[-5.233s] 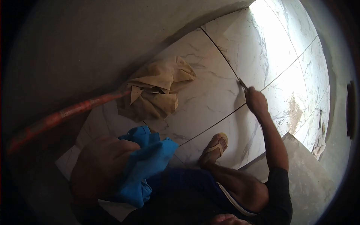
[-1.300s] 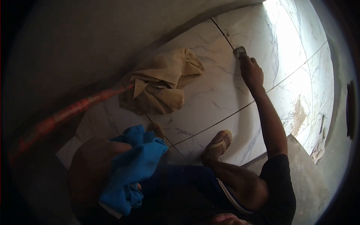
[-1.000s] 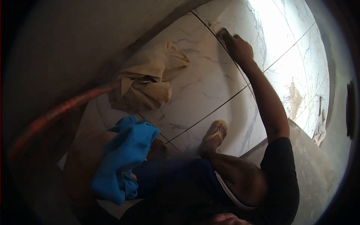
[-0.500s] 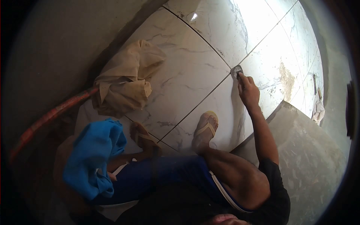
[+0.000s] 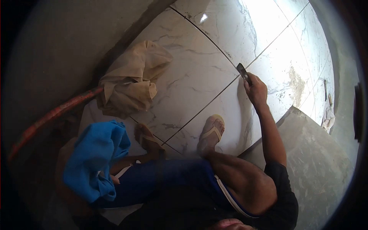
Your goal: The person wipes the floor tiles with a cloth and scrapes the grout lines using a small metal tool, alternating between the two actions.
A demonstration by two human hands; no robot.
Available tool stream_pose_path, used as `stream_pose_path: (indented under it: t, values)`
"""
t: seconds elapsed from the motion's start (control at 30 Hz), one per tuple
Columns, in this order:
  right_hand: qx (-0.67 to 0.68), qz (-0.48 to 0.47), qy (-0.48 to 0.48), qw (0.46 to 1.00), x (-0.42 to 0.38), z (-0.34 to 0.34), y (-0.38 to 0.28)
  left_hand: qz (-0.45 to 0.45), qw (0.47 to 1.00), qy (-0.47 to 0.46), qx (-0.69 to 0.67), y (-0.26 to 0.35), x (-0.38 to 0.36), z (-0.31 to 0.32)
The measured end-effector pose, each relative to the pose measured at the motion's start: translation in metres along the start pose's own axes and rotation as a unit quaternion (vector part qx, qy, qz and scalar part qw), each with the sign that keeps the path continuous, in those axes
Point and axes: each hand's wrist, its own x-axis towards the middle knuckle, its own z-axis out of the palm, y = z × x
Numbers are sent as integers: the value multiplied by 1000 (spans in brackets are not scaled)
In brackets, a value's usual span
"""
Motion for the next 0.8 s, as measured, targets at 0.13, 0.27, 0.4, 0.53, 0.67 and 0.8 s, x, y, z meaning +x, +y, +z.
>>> stream_pose_path:
  t: [0.13, 0.27, 0.4, 0.53, 0.67, 0.8]
  values:
    - [-17, 18, -18, 1000, 2, -21, -16, -3, 1000, -4, -4, -2, 1, 2]
    - [-65, -11, -32, 997, 27, 1, -16, 0, 1000, -10, -12, -1, 3, 6]
    - [-72, -30, -37, 996, 20, -2, -16, 1, 1000, -10, -14, 0, 3, 8]
    - [-58, 0, -17, 998, 19, -32, -17, -9, 1000, -9, -15, -2, -1, 7]
    - [-68, -12, -70, 995, 36, 0, -19, -8, 1000, -12, -22, -3, 0, 10]
    - [-61, -42, -67, 995, 45, 4, -24, -11, 1000, -16, -19, -1, -2, 7]
